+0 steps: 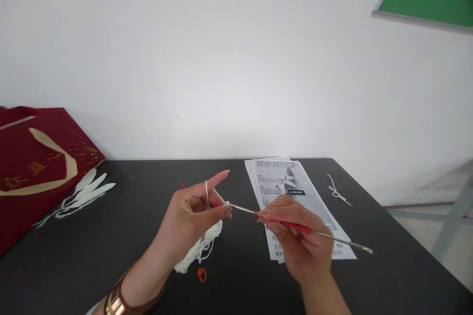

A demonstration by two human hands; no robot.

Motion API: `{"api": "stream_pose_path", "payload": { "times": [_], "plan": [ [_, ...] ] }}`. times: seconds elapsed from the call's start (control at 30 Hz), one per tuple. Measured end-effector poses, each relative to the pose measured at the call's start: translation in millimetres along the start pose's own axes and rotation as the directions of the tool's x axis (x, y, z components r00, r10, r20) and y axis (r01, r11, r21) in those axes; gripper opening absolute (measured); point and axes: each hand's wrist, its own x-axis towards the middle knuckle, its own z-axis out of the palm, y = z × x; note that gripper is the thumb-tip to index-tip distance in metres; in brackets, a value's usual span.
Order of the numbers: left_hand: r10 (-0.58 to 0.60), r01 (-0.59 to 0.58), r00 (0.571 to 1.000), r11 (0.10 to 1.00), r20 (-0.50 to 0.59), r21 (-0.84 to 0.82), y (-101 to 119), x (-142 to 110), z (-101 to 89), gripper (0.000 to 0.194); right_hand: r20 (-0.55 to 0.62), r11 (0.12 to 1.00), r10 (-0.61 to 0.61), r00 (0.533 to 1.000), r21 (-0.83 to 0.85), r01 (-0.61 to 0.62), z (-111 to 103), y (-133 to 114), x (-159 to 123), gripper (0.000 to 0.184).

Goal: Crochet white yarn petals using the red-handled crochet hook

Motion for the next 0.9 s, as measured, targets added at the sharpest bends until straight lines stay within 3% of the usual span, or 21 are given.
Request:
{"api": "stream_pose_path", "payload": {
  "times": [0.17, 0.47, 0.67, 0.77, 0.9],
  "plan": [
    [-0.121, 0.136, 0.983, 0.985, 0.135, -0.107, 5.2, -2.1, -2.7, 0.053, -0.060, 0.976, 0.100, 0.993, 0.198, -0.086, -1.4, 4.2, 3.8, 0.010],
    [-0.213, 0.293, 0.912, 0.937, 0.351, -0.191, 9.2, -1.9, -7.3, 0.061, -0.024, 0.904, 0.200, 0.979, 0.390, -0.175, -5.2, 4.3, 6.8, 0.008],
    [-0.230, 0.325, 0.891, 0.925, 0.391, -0.195, 6.9, -1.2, -10.1, 0.058, -0.029, 0.853, 0.254, 0.967, 0.478, -0.210, -6.4, 6.0, 7.9, 0.007],
    [-0.201, 0.270, 0.915, 0.950, 0.350, -0.159, 5.2, -0.8, -9.8, 0.052, -0.016, 0.756, 0.400, 0.916, 0.571, -0.320, -1.6, 8.3, 10.7, 0.010],
    [-0.101, 0.130, 0.976, 0.982, 0.195, -0.138, 0.6, -2.9, -3.9, 0.049, 0.060, 0.531, 0.607, 0.792, 0.711, -0.461, 11.2, 14.4, 14.8, 0.016]
  ]
}}
